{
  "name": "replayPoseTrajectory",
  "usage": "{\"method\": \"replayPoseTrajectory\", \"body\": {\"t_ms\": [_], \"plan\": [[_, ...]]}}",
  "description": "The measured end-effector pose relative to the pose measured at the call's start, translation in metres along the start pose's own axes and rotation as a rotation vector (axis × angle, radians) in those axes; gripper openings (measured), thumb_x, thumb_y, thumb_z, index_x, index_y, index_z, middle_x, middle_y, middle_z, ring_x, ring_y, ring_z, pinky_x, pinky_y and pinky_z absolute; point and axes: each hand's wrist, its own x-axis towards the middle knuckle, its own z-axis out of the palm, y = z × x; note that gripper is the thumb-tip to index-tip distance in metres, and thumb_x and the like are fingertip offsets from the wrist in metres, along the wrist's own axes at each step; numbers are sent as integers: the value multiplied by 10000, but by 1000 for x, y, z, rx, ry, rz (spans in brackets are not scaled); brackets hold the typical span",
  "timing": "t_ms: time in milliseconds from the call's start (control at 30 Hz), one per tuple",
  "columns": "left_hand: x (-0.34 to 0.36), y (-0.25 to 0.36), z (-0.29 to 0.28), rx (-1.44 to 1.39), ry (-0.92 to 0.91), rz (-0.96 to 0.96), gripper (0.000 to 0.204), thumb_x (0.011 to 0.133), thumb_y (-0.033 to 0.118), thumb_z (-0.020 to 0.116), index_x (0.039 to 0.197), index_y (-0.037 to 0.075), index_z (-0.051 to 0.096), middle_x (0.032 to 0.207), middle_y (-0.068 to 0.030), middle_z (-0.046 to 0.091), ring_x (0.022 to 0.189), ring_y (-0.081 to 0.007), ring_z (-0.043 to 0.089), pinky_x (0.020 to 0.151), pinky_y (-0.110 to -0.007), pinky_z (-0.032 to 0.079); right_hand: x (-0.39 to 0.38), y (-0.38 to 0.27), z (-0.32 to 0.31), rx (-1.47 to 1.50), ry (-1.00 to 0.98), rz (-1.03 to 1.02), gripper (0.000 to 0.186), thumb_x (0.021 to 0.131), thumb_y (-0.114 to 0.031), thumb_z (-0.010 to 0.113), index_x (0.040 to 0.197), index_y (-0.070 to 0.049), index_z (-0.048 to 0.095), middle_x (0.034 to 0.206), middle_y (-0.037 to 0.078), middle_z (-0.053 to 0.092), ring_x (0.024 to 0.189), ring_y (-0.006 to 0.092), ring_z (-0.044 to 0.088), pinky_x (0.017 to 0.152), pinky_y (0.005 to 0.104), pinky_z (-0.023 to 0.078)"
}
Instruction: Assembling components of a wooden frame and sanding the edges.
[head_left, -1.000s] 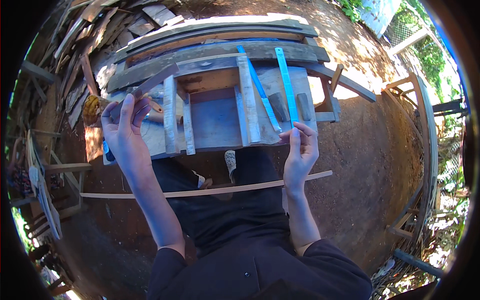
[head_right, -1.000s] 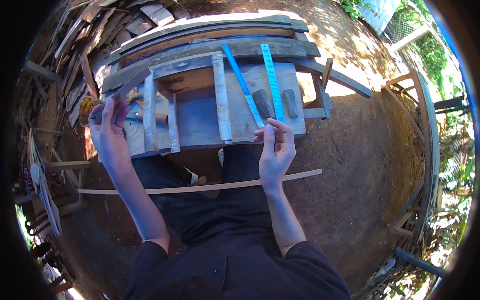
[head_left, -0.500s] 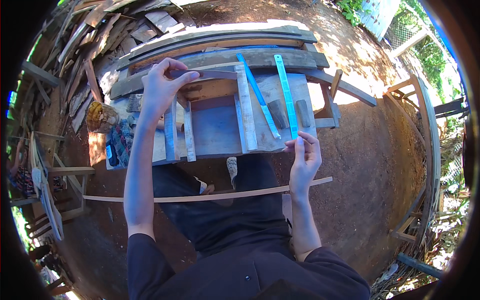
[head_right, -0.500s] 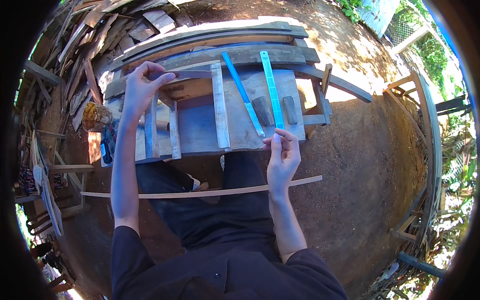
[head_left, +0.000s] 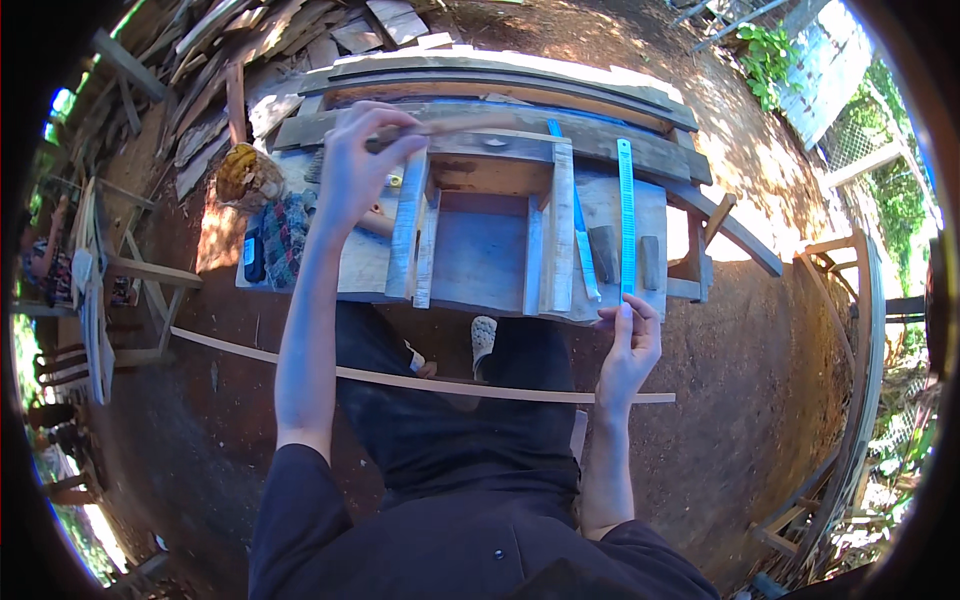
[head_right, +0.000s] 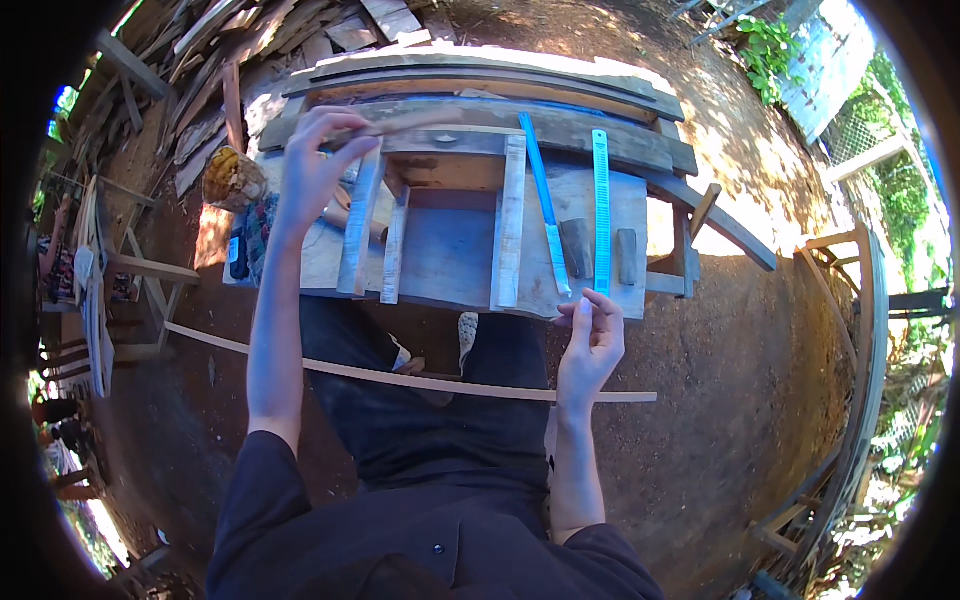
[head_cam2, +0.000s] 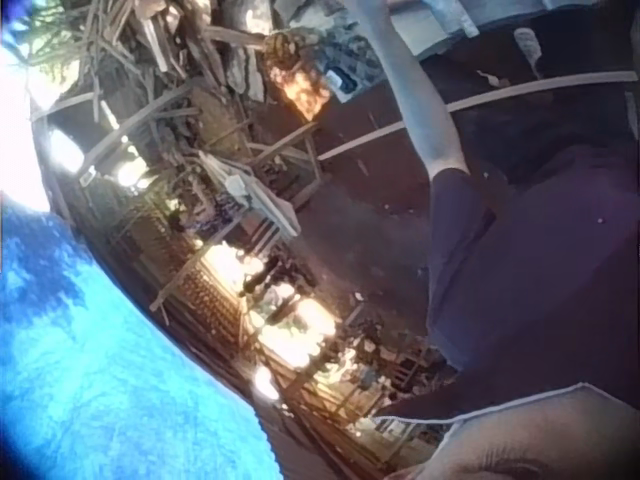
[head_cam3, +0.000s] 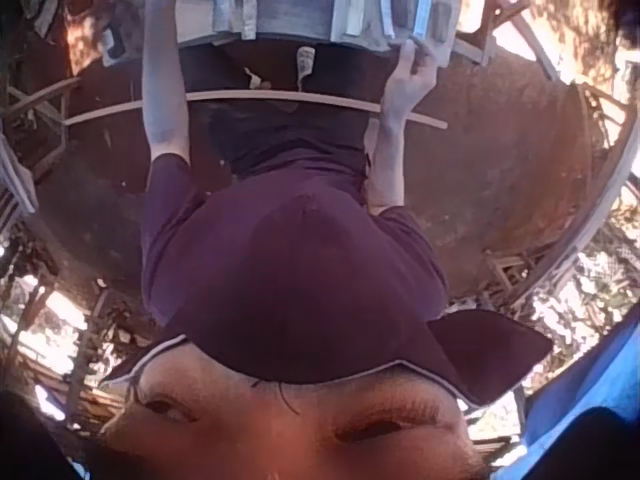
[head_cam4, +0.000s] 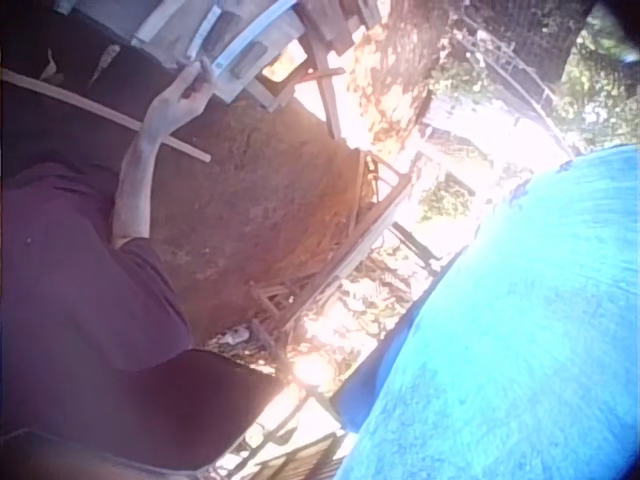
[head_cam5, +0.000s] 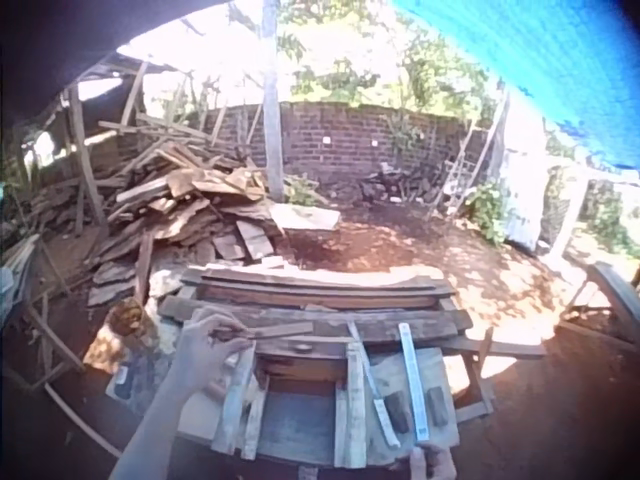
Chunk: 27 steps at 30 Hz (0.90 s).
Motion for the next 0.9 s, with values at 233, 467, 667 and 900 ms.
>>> {"method": "replayPoseTrajectory", "body": {"t_ms": [233,467,667,900], "plan": [[-61,-103,0,116,275,-388,276,774,279,888,962,100,793,894,-43,583,879,-212,569,823,-354,471,-5,0,9,-36,-107,-11,161,1068,-90,553,1172,10,625,911,79,695,807,104,646,764,254,531],[-67,-143,11,462,178,-404,279,794,384,844,992,191,802,956,-32,615,1045,-264,564,947,-425,404,-33,6,27,-255,-430,-21,121,963,-88,706,904,18,697,911,67,734,844,139,683,806,308,537],[-58,-149,17,323,88,-311,287,810,360,835,1026,175,797,971,-40,651,1047,-259,599,918,-423,440,-45,6,36,-329,-587,-142,126,940,-97,731,962,26,715,961,101,747,899,153,687,854,301,522],[-18,-149,37,364,-172,-251,245,847,312,787,1049,175,802,1036,-40,701,1095,-272,625,952,-442,443,-44,-2,40,-365,-571,-129,127,930,-117,735,992,-8,717,920,100,731,888,226,697,843,343,531]]}}
